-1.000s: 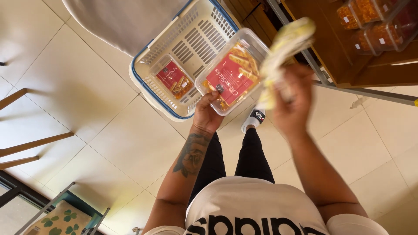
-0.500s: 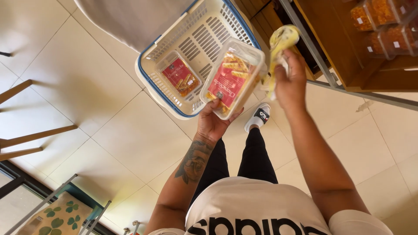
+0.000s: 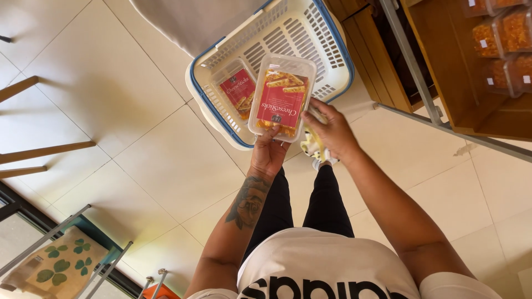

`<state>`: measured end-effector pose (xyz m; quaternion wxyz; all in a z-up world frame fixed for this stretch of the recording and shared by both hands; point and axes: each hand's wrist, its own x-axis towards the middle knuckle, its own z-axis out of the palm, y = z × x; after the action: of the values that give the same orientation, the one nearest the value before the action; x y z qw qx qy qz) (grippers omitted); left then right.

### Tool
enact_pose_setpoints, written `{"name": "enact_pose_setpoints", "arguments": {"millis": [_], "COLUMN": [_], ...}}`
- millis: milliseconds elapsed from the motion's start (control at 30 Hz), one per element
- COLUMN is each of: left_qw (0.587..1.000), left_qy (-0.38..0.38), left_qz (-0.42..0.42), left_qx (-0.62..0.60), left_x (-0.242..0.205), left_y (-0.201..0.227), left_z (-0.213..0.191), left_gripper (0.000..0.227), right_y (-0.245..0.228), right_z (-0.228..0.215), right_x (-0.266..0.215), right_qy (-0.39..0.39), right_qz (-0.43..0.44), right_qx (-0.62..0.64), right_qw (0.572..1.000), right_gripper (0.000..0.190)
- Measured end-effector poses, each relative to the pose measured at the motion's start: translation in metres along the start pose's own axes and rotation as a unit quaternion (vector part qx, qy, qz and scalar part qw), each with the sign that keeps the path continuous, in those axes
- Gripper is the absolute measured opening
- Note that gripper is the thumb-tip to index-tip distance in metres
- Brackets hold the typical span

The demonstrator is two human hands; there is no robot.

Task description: Wiping down snack bags and plastic food containers with a cloth and organizing them on wooden shelves.

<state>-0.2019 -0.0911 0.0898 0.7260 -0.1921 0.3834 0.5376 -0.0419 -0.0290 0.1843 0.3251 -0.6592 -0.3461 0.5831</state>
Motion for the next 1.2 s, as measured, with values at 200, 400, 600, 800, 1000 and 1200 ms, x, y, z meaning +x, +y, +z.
{"name": "enact_pose_setpoints", "arguments": {"millis": [200,400,600,800,1000,1200], "left_qw": [0.999,0.997,0.995,0.988,0.984,0.982], "left_qy": [0.034,0.066,0.077,0.094,0.101,0.093], "left_qz": [0.012,0.029,0.048,0.079,0.088,0.098], "left_qx": [-0.027,-0.029,-0.035,-0.09,-0.118,-0.134], "left_x": [0.01,0.016,0.02,0.049,0.081,0.105], "left_y": [0.007,0.015,0.017,0.017,0.01,0.015], "left_z": [-0.028,-0.029,-0.013,-0.038,-0.073,-0.093], "left_gripper": [0.053,0.062,0.063,0.057,0.053,0.044], "right_y": [0.017,-0.033,-0.037,0.033,0.046,0.044], "right_z": [0.013,-0.003,0.023,0.059,0.077,0.094], "right_x": [0.01,0.006,0.017,0.042,0.063,0.077], "right_qy": [-0.029,0.038,-0.043,-0.052,-0.074,-0.082], "right_qz": [0.029,-0.056,0.033,0.052,0.074,0.084], "right_qx": [0.048,0.059,-0.063,-0.038,-0.11,-0.133], "right_qw": [0.998,0.996,0.997,0.997,0.988,0.984], "right_gripper": [0.054,0.048,0.048,0.053,0.051,0.051]}}
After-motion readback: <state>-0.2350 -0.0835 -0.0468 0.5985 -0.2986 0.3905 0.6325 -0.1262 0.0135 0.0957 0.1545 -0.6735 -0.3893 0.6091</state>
